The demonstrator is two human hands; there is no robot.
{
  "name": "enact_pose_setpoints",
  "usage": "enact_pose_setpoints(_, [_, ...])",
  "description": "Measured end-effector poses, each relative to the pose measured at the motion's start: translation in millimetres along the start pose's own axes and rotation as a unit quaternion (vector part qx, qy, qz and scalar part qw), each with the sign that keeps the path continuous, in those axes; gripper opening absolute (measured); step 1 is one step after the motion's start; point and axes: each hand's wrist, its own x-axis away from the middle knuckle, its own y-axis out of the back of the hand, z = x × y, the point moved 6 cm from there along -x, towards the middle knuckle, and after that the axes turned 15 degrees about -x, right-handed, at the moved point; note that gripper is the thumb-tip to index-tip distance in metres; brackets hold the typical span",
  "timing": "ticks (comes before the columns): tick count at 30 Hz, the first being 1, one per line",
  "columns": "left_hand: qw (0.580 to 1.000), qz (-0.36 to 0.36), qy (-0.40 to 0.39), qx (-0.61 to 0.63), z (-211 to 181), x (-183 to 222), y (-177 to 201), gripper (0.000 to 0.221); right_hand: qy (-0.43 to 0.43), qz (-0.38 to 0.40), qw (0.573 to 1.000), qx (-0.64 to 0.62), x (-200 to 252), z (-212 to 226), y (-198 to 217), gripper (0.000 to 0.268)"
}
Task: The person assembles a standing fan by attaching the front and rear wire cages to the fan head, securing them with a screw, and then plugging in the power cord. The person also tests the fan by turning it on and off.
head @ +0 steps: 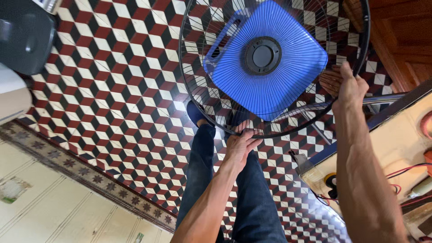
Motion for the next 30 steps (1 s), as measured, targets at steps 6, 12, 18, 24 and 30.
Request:
enact_pose_setpoints(6, [0.988, 0.003, -0.127, -0.089, -77, 68, 0, 0.056, 0.062, 0.117, 0.966, -0.223, 72, 40, -1, 0.04])
enact_pose_setpoints(12, [0.961, 0.019, -0.246, -0.126, -149, 149, -20, 0.05, 0.051, 0.282, 0.895, -0.343, 144, 109, -25, 0.042])
enact_pose_setpoints(18, [0.933, 0.055, -0.309, -0.178, -178, 205, -42, 0.05, 0.164, 0.177, 0.935, -0.26, 221, 167, 12, 0.066])
enact_pose_setpoints(24, [0.92, 0.095, -0.316, -0.212, -192, 242, -54, 0.044, 0.253, 0.027, 0.94, -0.225, 347, 179, 80, 0.067])
enact_pose_setpoints(30, [0.909, 0.103, -0.311, -0.256, -164, 266, -73, 0.038, 0.251, -0.027, 0.922, -0.294, 451, 150, 122, 0.051])
